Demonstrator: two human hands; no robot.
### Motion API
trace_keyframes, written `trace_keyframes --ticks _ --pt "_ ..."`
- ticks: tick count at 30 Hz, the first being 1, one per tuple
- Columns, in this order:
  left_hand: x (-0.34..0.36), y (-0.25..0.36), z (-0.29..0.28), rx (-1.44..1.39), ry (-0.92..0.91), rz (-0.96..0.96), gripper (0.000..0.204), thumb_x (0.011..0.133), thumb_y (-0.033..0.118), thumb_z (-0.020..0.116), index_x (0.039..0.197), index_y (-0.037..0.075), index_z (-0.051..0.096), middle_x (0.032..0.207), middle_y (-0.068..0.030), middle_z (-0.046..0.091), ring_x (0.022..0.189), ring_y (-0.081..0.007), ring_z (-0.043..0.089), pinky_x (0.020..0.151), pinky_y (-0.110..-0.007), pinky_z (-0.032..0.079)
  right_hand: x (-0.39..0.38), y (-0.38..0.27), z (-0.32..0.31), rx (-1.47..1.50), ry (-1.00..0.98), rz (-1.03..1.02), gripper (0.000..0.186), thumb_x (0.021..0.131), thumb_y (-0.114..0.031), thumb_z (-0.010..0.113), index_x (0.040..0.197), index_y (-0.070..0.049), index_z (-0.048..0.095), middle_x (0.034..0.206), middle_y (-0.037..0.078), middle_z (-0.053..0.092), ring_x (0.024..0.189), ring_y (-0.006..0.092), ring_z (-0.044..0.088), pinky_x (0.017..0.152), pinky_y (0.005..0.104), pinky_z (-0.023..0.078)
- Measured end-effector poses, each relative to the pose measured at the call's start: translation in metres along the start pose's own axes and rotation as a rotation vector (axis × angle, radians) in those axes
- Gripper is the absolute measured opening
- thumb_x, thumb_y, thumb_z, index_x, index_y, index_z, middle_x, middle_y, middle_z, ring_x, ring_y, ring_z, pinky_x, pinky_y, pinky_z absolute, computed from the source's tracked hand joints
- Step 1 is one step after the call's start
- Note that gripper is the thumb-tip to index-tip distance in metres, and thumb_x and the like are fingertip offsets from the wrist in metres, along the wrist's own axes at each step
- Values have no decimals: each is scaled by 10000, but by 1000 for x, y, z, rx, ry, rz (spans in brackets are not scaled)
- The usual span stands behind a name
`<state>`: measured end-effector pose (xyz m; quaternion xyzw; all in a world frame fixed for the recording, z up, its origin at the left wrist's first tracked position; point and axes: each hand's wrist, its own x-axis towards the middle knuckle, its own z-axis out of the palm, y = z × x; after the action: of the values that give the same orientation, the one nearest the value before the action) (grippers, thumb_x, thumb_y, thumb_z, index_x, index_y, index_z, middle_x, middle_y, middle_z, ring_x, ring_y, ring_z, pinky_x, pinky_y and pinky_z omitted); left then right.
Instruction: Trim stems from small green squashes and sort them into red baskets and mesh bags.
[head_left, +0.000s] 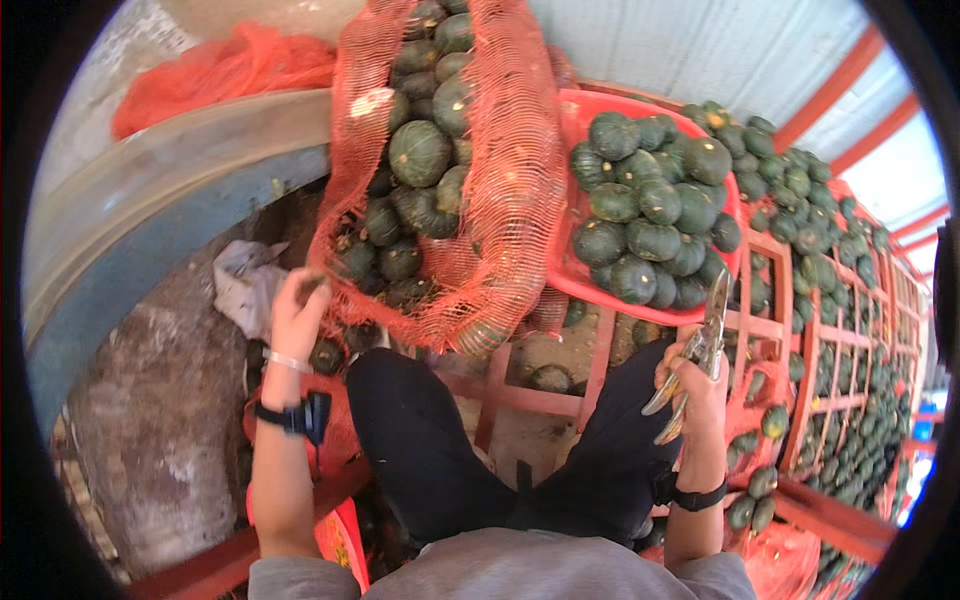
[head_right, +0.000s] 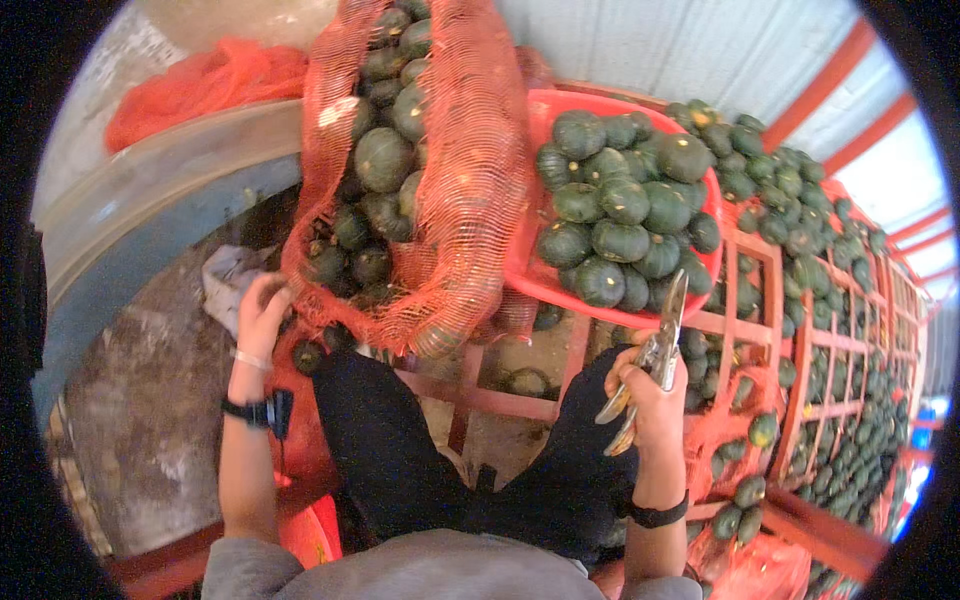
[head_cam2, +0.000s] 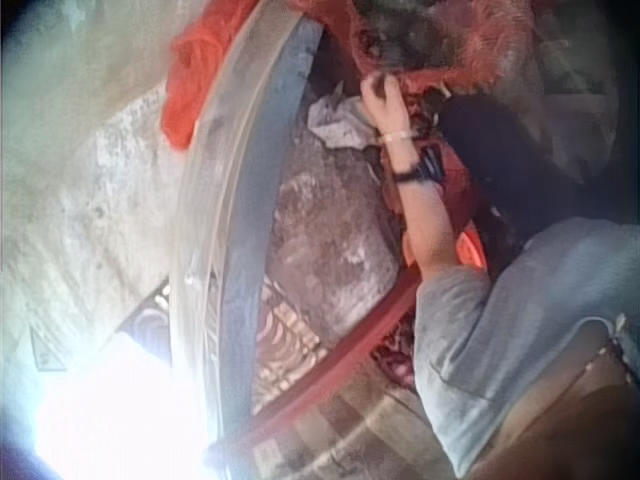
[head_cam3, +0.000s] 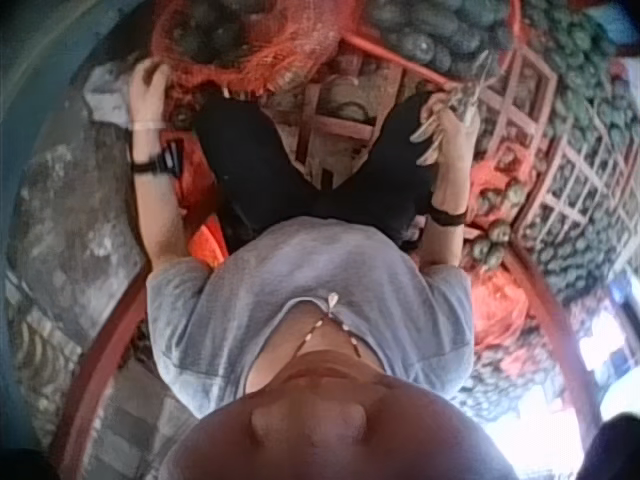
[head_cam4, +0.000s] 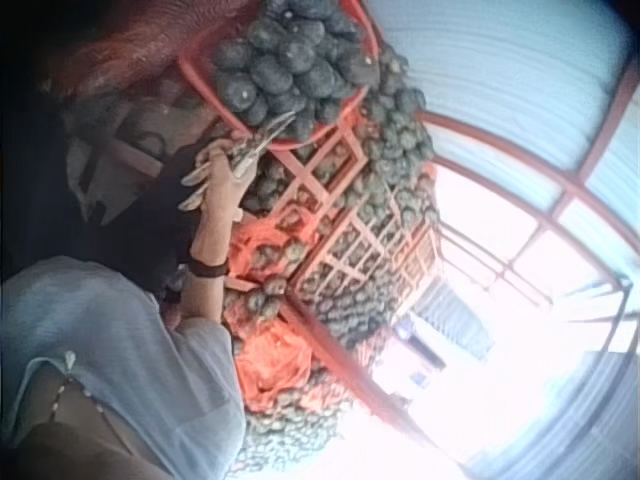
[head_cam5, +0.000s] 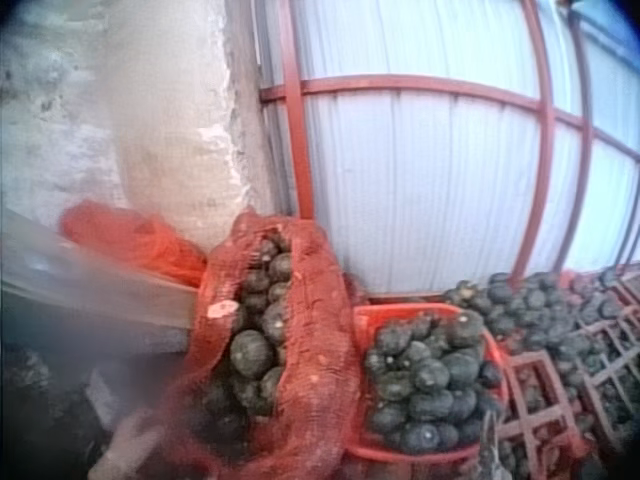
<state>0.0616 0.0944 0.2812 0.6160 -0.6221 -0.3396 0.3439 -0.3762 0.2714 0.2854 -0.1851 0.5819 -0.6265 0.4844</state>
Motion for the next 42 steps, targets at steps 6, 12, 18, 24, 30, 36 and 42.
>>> trace_keyframes --ticks 6,12,18,24,30,36,42 --pt "60 -14 9 731 -147 77 370 782 219 614 1076 -3 578 1013 -203 633 930 -338 618 824 -383 482 29 18 9 61 -198 100 355 718 105 527 1049 0 451 725 90 538 544 181 560 499 295 474" --pt "117 -18 73 878 -288 -91 519 787 311 601 1133 -67 520 1046 -286 598 1005 -390 577 891 -424 449 49 28 15 -73 -301 168 388 721 100 578 1063 -23 443 747 56 537 622 146 567 558 265 487" --pt "152 -60 117 753 26 -321 735 784 420 624 1275 -64 371 1115 -341 547 1062 -436 542 927 -434 423 73 48 30 -460 -416 26 416 713 7 638 1082 -19 446 759 41 569 673 107 547 612 253 465" --pt "133 -45 98 416 170 -206 668 661 271 688 1224 -29 488 1081 -212 621 998 -304 608 871 -355 471 81 70 47 -646 -403 17 430 701 -46 660 1076 3 456 774 62 597 687 143 591 640 274 488" --pt "53 -32 84 -1518 40 -256 571 815 339 476 1333 111 404 1361 -145 429 1230 -374 433 947 -641 365 84 52 100 -961 -619 -154 461 683 -65 660 1092 -7 457 762 146 605 703 287 638 631 361 515" --pt "25 -34 95 -1769 -153 -447 591 890 494 399 1343 116 396 1354 -157 433 1201 -391 459 896 -693 374 98 48 180 -1336 -875 -800 674 603 -52 686 1234 -19 449 953 163 549 803 326 557 709 390 468" --pt "18 -10 99 -1627 -216 -524 648 909 567 336 1301 59 422 1217 -165 543 989 -360 609 642 -552 559 108 32 214 -1645 -899 -1268 517 734 -168 565 1239 -73 504 769 64 452 707 219 499 603 337 405"
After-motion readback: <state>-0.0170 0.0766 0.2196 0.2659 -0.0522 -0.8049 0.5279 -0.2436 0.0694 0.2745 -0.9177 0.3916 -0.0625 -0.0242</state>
